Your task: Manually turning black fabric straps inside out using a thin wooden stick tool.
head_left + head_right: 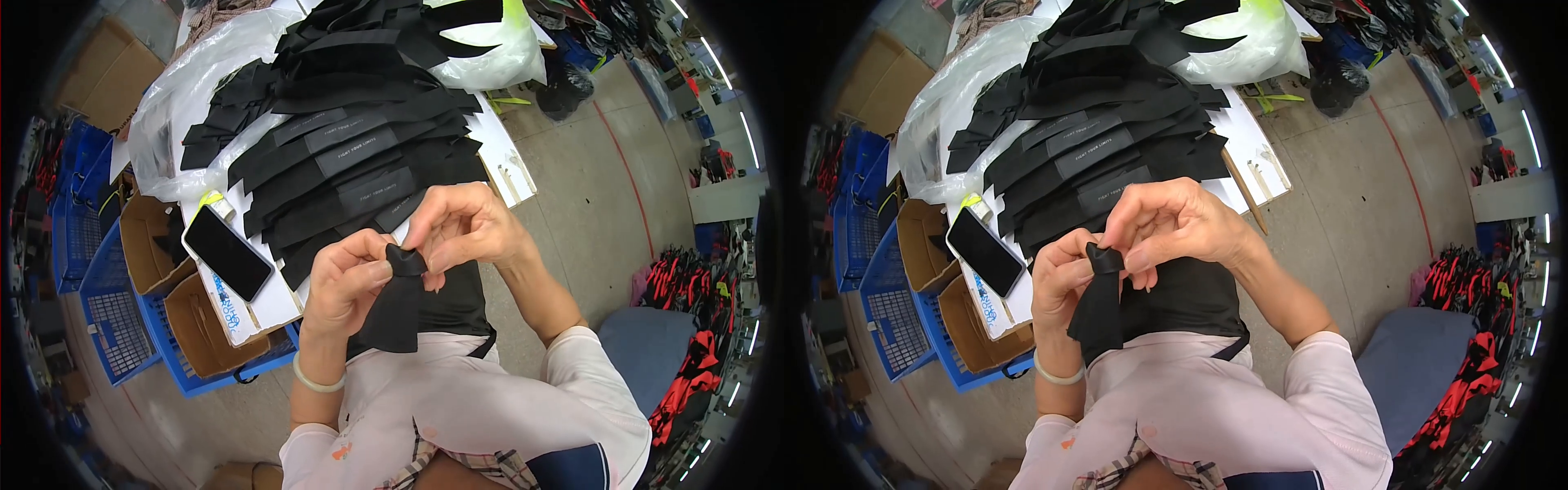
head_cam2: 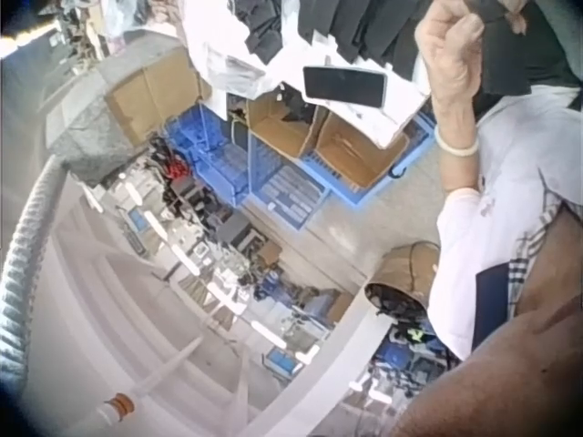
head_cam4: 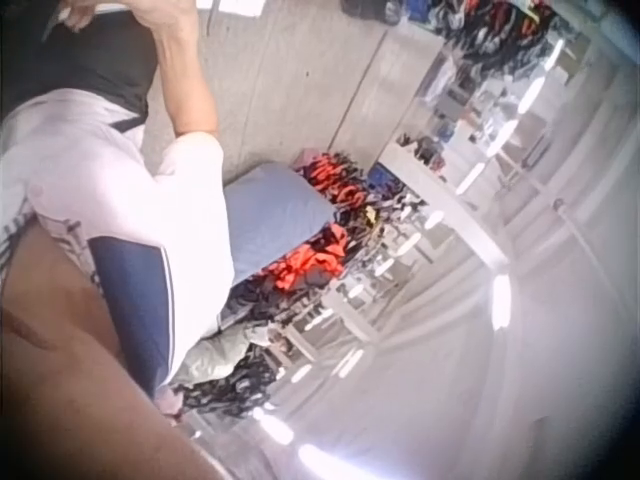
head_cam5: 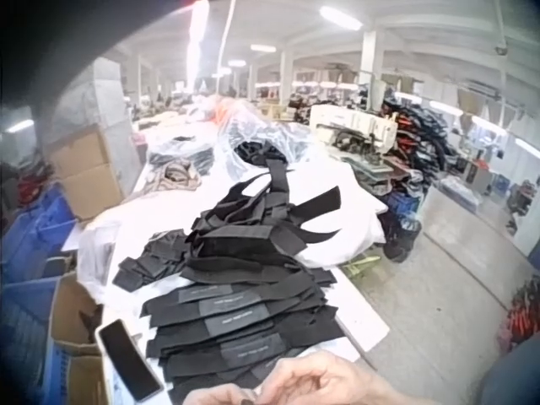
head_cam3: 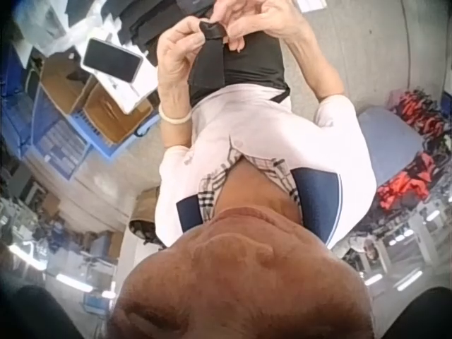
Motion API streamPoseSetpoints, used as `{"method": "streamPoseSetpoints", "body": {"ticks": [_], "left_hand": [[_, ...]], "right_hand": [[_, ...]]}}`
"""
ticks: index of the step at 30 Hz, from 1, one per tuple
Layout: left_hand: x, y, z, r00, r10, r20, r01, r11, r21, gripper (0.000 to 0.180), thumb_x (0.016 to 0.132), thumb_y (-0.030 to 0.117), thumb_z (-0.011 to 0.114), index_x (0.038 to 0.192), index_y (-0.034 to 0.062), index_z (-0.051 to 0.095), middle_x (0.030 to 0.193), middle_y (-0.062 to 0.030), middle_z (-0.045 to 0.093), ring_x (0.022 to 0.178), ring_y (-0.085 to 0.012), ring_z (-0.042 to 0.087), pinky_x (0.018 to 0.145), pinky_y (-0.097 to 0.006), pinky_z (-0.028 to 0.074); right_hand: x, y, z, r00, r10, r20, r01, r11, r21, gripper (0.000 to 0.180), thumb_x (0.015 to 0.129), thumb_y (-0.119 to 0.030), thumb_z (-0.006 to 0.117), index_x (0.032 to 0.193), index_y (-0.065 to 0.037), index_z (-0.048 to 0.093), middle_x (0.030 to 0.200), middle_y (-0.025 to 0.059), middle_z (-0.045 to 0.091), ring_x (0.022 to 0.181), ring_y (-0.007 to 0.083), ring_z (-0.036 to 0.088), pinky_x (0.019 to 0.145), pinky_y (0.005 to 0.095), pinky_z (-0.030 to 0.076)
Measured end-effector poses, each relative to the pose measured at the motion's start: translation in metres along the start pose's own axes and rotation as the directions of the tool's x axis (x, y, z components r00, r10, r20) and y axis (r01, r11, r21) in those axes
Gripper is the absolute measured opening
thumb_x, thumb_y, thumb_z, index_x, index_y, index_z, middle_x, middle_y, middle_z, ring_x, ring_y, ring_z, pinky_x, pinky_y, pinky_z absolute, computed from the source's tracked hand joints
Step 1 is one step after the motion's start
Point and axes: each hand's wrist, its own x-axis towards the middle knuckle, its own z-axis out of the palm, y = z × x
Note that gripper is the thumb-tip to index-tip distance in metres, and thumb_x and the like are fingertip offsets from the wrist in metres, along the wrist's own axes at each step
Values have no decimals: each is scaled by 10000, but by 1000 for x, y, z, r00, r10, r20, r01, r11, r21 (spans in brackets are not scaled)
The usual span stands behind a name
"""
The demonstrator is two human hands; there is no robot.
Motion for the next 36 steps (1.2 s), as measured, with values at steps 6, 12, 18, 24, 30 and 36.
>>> {"method": "streamPoseSetpoints", "body": {"ticks": [6,12,18,24,30,36], "left_hand": [[-2,-8,9,999,43,31,-39,991,-124,113,830,41,577,907,-37,548,818,-86,580,648,-111,572,578,-211,483],[0,-6,8,993,112,47,-114,992,45,376,814,-30,614,1171,-87,514,869,-99,620,682,-71,552,598,-155,438],[6,-14,12,992,115,-60,-120,990,-78,173,861,31,588,982,-76,528,771,-90,598,521,-74,521,442,-169,396],[2,-19,15,994,52,98,-28,972,-235,134,909,80,543,859,-19,468,520,-53,475,390,-118,476,364,-207,379],[2,-6,10,999,19,27,-18,999,-28,98,897,44,542,895,-38,489,574,-123,577,387,-118,494,360,-202,394],[2,-8,-3,991,54,120,-34,986,-166,100,880,12,540,924,-65,492,564,-128,577,364,-123,480,341,-207,374]], "right_hand": [[-2,3,1,990,-93,-102,68,973,-221,146,729,7,705,814,1,587,670,53,621,524,82,577,449,192,438],[1,10,-1,994,-113,-15,108,976,-190,157,711,-17,713,756,-21,563,630,21,591,511,50,533,460,162,366],[1,25,6,961,33,-276,-9,996,89,125,691,9,635,727,-33,523,592,1,538,459,27,440,424,173,296],[0,31,19,925,96,-367,45,933,356,112,672,25,605,725,-31,524,556,-31,472,427,25,363,402,181,258],[-3,12,17,925,67,-374,-76,997,-7,129,713,-7,614,781,-9,505,583,-7,503,353,29,324,354,164,233],[-5,31,11,981,168,-97,-102,872,479,107,836,-33,581,885,27,507,613,117,598,441,205,598,423,311,527]]}}
